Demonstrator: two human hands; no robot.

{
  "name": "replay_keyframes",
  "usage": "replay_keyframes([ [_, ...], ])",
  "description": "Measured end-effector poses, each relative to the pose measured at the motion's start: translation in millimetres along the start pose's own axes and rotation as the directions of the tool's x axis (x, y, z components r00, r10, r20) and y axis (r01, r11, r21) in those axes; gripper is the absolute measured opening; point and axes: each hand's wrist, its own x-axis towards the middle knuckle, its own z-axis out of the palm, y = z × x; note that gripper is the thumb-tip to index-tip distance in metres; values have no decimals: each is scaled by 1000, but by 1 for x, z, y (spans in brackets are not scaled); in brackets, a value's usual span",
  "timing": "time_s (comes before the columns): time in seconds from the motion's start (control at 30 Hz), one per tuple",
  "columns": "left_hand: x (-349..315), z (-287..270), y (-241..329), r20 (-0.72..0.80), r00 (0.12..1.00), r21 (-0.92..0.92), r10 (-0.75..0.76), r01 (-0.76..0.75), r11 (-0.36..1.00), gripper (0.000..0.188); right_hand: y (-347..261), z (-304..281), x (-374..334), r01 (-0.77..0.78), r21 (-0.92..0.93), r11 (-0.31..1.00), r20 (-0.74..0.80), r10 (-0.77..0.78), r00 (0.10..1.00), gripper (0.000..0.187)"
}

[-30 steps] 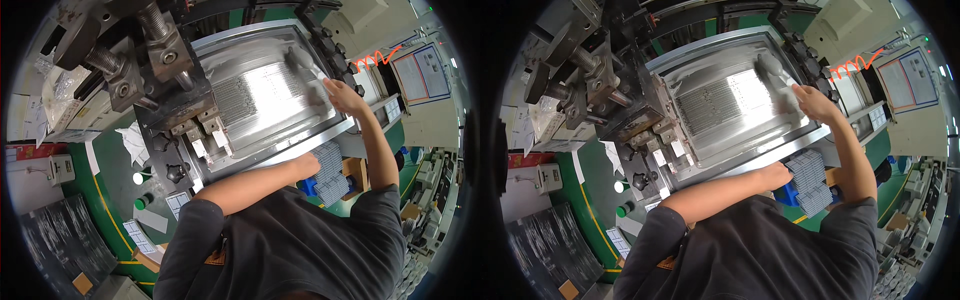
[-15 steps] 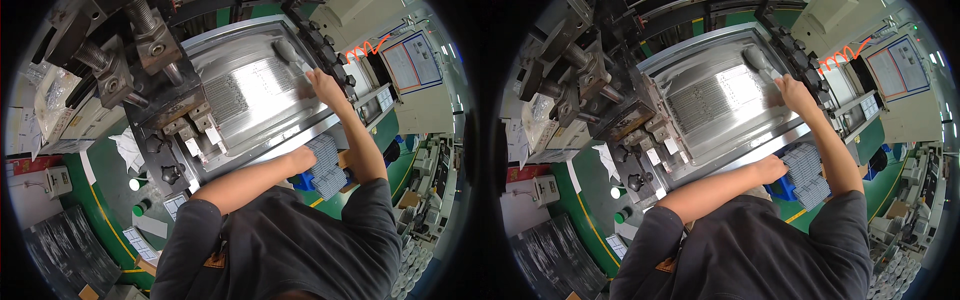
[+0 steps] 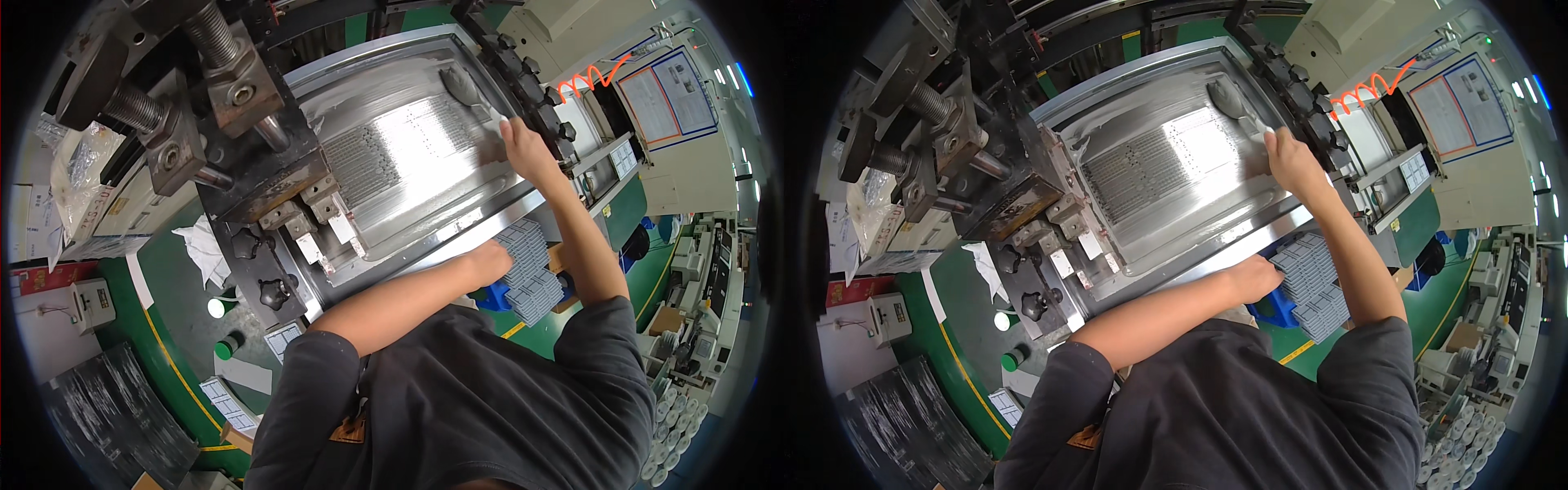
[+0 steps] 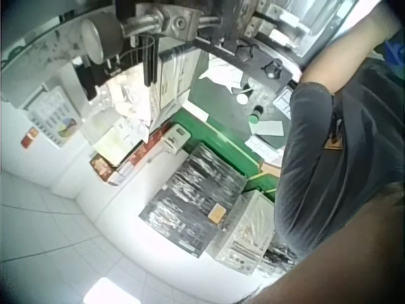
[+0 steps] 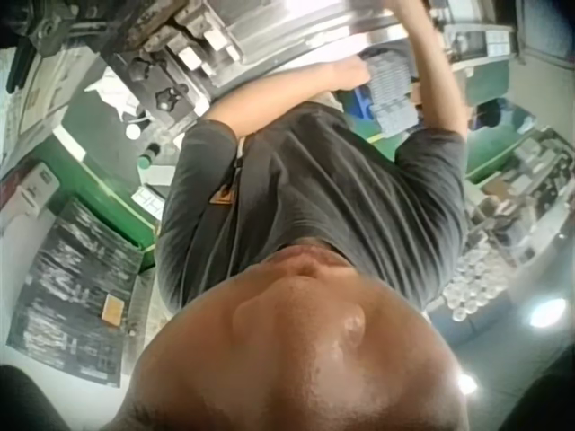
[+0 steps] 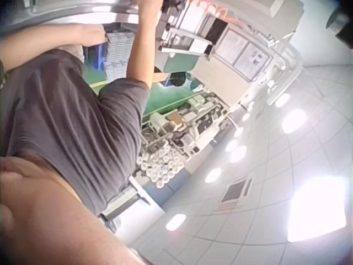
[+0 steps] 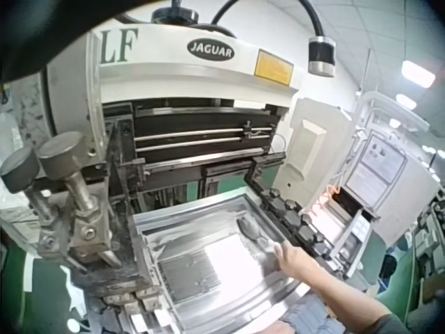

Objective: Operator inspects PCB panels, places them into a stencil printing machine, and manually cleans the solder paste stencil using a squeegee and wipe.

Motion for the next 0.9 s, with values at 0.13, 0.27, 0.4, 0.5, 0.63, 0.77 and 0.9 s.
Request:
replay_keyframes([
  [0.13,-2,6,-3,-103,993,-6,63,-64,998,8,-1,4,6,-36,14,999,51,35,998,42],
  [0.27,-3,10,-5,-168,981,-29,95,-101,994,9,-12,5,2,-64,-18,998,59,65,996,48],
  [0.4,-3,3,-3,-70,995,0,70,-70,998,9,-1,13,-1,-77,-11,997,29,77,997,51],
  [0.5,0,4,-4,-81,995,-48,64,-68,997,10,-2,18,11,-62,-23,998,11,63,998,51],
  [0.63,-2,2,-1,-51,999,-45,13,-15,999,10,3,22,6,-27,-69,997,0,27,1000,50],
  [0.77,1,8,-3,-49,998,4,31,-31,1000,11,11,31,7,27,-102,994,6,-27,1000,47],
  [0.9,0,20,-12,-123,991,1,56,-57,998,12,12,33,3,88,-183,979,6,-89,996,40],
])
